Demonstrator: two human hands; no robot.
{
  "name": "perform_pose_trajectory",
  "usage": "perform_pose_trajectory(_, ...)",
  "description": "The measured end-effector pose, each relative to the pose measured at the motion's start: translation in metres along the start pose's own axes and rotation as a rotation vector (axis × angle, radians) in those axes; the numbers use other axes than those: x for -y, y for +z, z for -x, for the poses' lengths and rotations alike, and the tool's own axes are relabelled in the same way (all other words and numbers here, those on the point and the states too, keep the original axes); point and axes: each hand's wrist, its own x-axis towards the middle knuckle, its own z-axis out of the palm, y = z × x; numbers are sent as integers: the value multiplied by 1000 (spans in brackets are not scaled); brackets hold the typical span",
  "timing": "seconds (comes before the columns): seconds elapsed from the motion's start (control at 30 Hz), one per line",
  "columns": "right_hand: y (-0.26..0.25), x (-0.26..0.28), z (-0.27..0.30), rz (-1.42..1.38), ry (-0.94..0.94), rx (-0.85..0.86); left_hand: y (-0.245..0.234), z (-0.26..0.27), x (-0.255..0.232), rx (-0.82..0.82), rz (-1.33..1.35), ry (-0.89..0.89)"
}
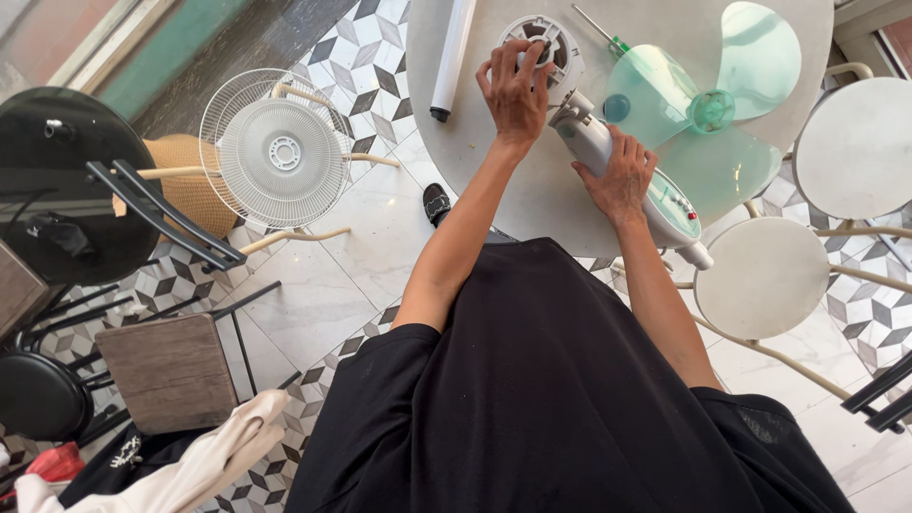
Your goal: The person cleans a fan base and several fan components with a cloth, then assembles the fan motor onto the stand and attaches the central hub. The person handles the fan base, motor, and hub parts on a table.
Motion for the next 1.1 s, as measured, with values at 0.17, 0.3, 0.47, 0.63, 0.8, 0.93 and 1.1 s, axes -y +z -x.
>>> perform_pose_trajectory(0.17,-1,-2,0,-8,-1,8,-3,0,0,-1,12,18)
perform_pose_trajectory(0.3,-2,-4,-2,-21,21,36,-4,-1,1,18,24,37)
perform_pose_trajectory(0.47,-19,5,-11,-181,12,7,-8,-2,4,30,51,28)
perform_pose_trajectory(0.63,-52,42,-61,-500,-52,-119,-8,-1,5,35,65,-3)
perform_pose_trajectory(0.8,-57,89,-126,-585,-262,-143,-6,0,4,16,111,-37)
perform_pose_trajectory(0.93,-44,104,-140,-707,-266,-92,-11,-5,5,43,161,-70)
perform_pose_trajectory(1.1,-37,103,-139,-687,-190,-109,-12,-10,5,71,191,-113)
